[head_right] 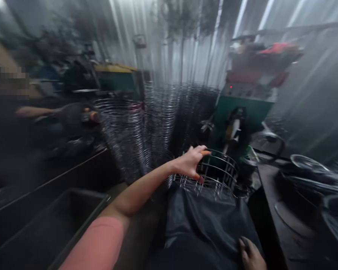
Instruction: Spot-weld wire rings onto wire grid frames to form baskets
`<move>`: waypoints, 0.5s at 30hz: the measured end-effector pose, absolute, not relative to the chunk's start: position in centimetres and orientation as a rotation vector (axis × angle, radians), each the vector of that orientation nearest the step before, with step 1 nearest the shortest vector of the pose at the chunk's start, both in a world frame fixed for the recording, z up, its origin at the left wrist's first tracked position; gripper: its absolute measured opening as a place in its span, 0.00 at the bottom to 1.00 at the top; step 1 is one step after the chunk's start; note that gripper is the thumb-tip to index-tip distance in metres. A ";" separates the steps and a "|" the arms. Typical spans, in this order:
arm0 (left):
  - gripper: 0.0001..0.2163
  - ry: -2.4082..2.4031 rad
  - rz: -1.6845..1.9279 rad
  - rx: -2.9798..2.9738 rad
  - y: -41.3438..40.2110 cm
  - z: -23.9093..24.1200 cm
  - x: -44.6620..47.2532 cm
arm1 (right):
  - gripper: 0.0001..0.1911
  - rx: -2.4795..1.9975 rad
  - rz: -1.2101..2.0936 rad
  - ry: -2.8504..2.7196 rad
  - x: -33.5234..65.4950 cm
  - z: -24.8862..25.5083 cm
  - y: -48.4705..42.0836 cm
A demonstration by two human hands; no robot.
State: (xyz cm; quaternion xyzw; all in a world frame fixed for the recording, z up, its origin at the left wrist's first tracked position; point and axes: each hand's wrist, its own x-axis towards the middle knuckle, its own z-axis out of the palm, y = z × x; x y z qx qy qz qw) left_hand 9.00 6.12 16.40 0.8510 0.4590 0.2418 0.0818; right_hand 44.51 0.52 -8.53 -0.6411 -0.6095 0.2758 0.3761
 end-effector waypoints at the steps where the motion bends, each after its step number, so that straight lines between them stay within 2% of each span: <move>1: 0.45 1.451 0.764 2.553 6.7 16.2 9.4 | 0.17 -1.638 0.712 -1.557 44.8 -8.8 1.0; 4: 0.46 1.589 0.785 2.558 8.7 14.0 10.9 | 0.19 -1.583 0.755 -1.582 44.7 -6.9 3.1; 11: 0.46 1.544 0.553 2.546 13.4 8.2 14.1 | 0.16 -1.360 0.835 -1.933 40.6 6.0 9.4; 15: 0.46 1.507 0.494 2.521 14.7 6.7 15.4 | 0.10 -1.329 0.817 -2.092 37.5 7.4 13.9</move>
